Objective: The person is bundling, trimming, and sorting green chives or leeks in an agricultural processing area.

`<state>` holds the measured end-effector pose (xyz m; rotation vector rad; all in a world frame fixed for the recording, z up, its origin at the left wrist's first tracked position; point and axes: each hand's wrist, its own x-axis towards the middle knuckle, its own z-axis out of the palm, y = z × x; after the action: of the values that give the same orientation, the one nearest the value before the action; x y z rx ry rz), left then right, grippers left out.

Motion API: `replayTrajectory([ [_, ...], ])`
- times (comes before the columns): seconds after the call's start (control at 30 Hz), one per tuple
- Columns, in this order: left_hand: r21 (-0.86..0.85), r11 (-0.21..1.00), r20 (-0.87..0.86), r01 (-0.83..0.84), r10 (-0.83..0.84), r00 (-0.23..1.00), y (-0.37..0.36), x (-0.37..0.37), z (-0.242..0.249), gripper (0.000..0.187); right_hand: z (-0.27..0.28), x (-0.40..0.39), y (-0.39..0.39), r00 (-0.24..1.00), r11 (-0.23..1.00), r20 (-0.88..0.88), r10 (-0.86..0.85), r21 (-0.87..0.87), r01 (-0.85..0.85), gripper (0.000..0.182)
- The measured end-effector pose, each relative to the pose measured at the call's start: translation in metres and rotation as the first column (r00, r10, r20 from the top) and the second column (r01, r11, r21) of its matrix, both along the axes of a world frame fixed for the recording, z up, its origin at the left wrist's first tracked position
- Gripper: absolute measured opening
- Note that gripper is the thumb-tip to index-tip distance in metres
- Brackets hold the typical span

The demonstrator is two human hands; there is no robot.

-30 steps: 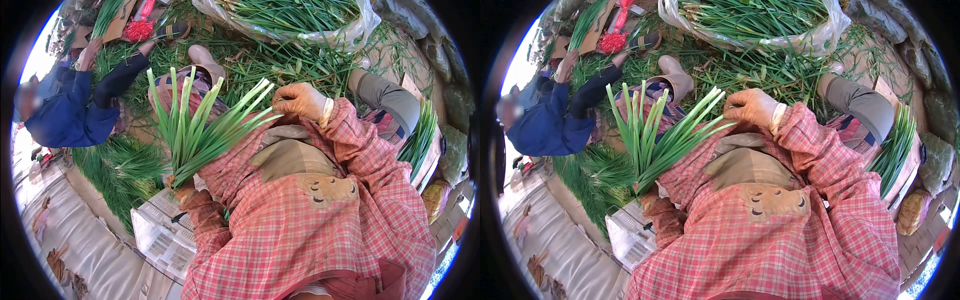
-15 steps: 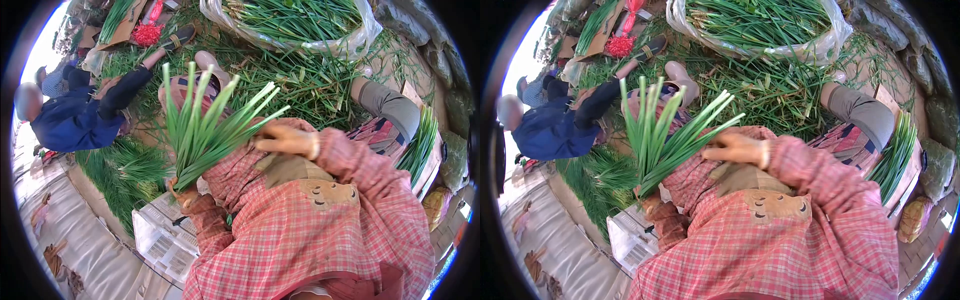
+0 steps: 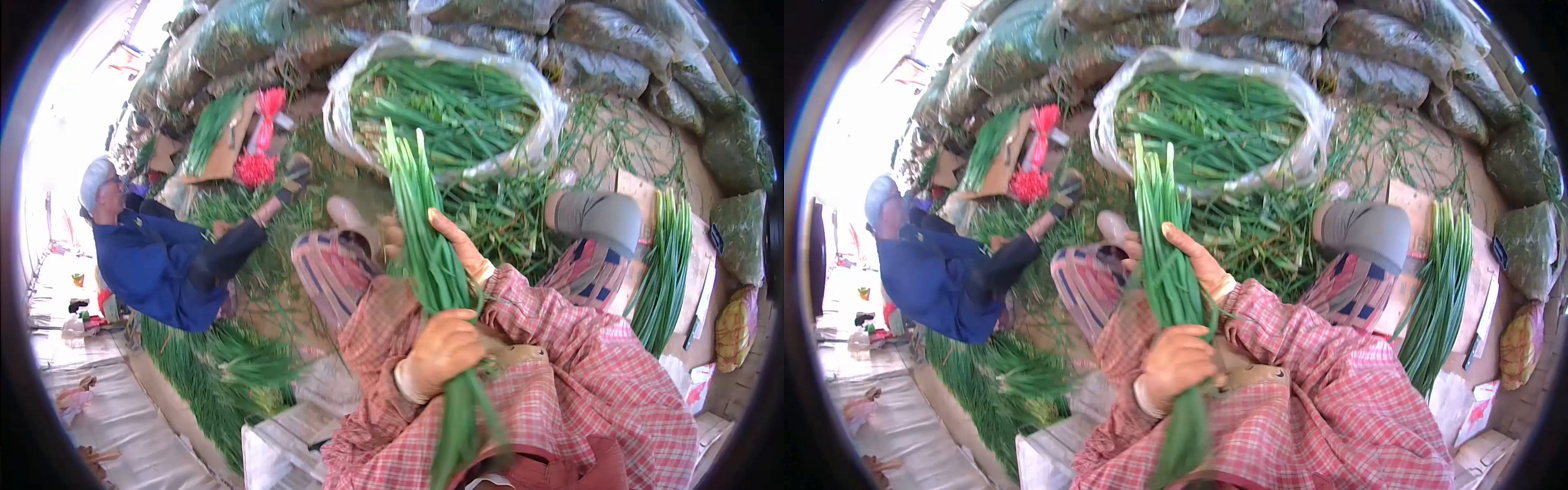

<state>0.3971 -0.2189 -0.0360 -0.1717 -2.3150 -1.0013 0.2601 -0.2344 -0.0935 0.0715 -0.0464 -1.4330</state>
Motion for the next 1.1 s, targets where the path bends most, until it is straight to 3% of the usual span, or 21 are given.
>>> replayTrajectory([
  [0.1,-0.290,0.946,0.170,0.147,-0.101,0.980,0.002,-0.024,0.011,0.028,0.024,-0.041,-0.001,0.994,0.994,-0.061,-0.090,-0.071,0.086,0.040],
  [0.17,-0.273,0.942,0.225,0.198,-0.137,0.965,-0.003,-0.030,0.031,0.041,0.039,-0.078,0.000,0.956,0.978,-0.262,-0.134,-0.188,0.085,0.040],
  [0.2,-0.289,0.931,0.370,0.224,-0.107,0.923,-0.016,-0.024,0.036,0.055,0.051,-0.097,0.007,0.881,0.976,-0.436,-0.183,-0.189,0.109,0.042],
  [0.23,0.079,0.979,0.344,0.190,-0.205,0.916,-0.036,-0.018,0.024,0.057,0.066,-0.113,0.015,0.787,0.979,-0.587,-0.191,-0.167,0.114,0.039],
  [0.27,0.426,0.904,0.437,-0.045,-0.161,0.885,-0.051,-0.004,0.053,0.059,0.076,-0.131,0.023,0.651,0.994,-0.752,-0.102,-0.100,0.040,0.037],
  [0.33,0.603,0.766,0.252,-0.223,0.082,0.964,-0.097,0.010,0.025,0.060,0.101,-0.142,0.043,0.303,0.999,-0.953,0.017,0.027,0.030,0.036],
  [0.37,0.695,0.635,0.244,-0.337,0.232,0.942,-0.098,-0.004,0.032,0.063,0.108,-0.137,0.051,0.257,0.992,-0.963,0.076,0.100,0.082,0.039],
  [0.4,0.687,0.645,0.264,-0.334,0.207,0.942,-0.108,-0.014,0.023,0.067,0.108,-0.131,0.060,0.151,0.987,-0.982,0.115,0.130,0.097,0.040],
  [0.43,0.820,0.501,0.240,-0.276,0.136,0.961,-0.106,-0.030,0.010,0.074,0.105,-0.125,0.068,0.044,0.981,-0.987,0.154,0.158,0.112,0.043],
  [0.47,0.919,0.387,0.057,-0.066,0.036,0.998,-0.100,-0.048,0.004,0.079,0.103,-0.119,0.074,0.021,0.980,-0.981,0.194,0.195,0.044,0.059],
  [0.5,0.933,0.331,-0.118,0.140,-0.086,0.989,-0.097,-0.066,-0.005,0.079,0.091,-0.103,0.081,-0.246,0.993,-0.965,0.090,0.067,0.098,0.067],
  [0.53,0.962,0.246,-0.088,0.118,-0.132,0.987,-0.104,-0.084,-0.042,0.076,0.080,-0.088,0.087,-0.510,0.987,-0.859,0.032,-0.053,0.150,0.075],
  [0.57,0.983,0.137,-0.105,0.118,-0.098,0.990,-0.095,-0.087,-0.047,0.072,0.078,-0.069,0.094,-0.786,0.974,-0.600,0.149,-0.047,0.221,0.078],
  [0.63,0.989,-0.077,-0.126,0.123,-0.036,0.991,-0.081,-0.088,-0.054,0.065,0.047,-0.034,0.098,-0.961,0.971,-0.147,0.235,0.005,0.237,0.074],
  [0.7,0.991,-0.129,-0.042,0.037,-0.035,0.998,-0.082,-0.092,-0.063,0.054,0.019,-0.009,0.102,-0.962,0.963,-0.048,0.269,-0.009,0.269,0.071],
  [0.9,0.952,-0.282,-0.150,0.122,-0.079,0.986,-0.091,-0.091,-0.082,0.047,0.066,-0.040,0.108,-0.875,0.983,-0.483,0.045,0.175,-0.046,0.071],
  [0.93,0.947,-0.286,-0.179,0.149,-0.082,0.980,-0.093,-0.091,-0.078,0.047,0.067,-0.060,0.105,-0.835,0.997,-0.546,-0.062,-0.078,-0.023,0.059],
  [0.97,0.945,-0.284,-0.197,0.162,-0.098,0.976,-0.094,-0.091,-0.077,0.047,0.097,-0.074,0.090,-0.642,0.977,-0.738,0.209,0.126,0.174,0.044],
  [1.0,0.943,-0.280,-0.216,0.177,-0.113,0.970,-0.095,-0.093,-0.077,0.048,0.115,-0.089,0.071,-0.519,0.957,-0.818,0.251,0.128,0.260,0.037],
  [1.03,0.941,-0.277,-0.235,0.192,-0.130,0.963,-0.095,-0.095,-0.077,0.048,0.114,-0.109,0.051,-0.434,0.967,-0.896,0.098,-0.018,0.255,0.037],
  [1.1,0.922,-0.322,-0.279,0.214,-0.173,0.945,-0.092,-0.099,-0.069,0.052,0.127,-0.142,-0.004,-0.535,0.932,-0.784,-0.315,-0.362,-0.017,0.040],
])
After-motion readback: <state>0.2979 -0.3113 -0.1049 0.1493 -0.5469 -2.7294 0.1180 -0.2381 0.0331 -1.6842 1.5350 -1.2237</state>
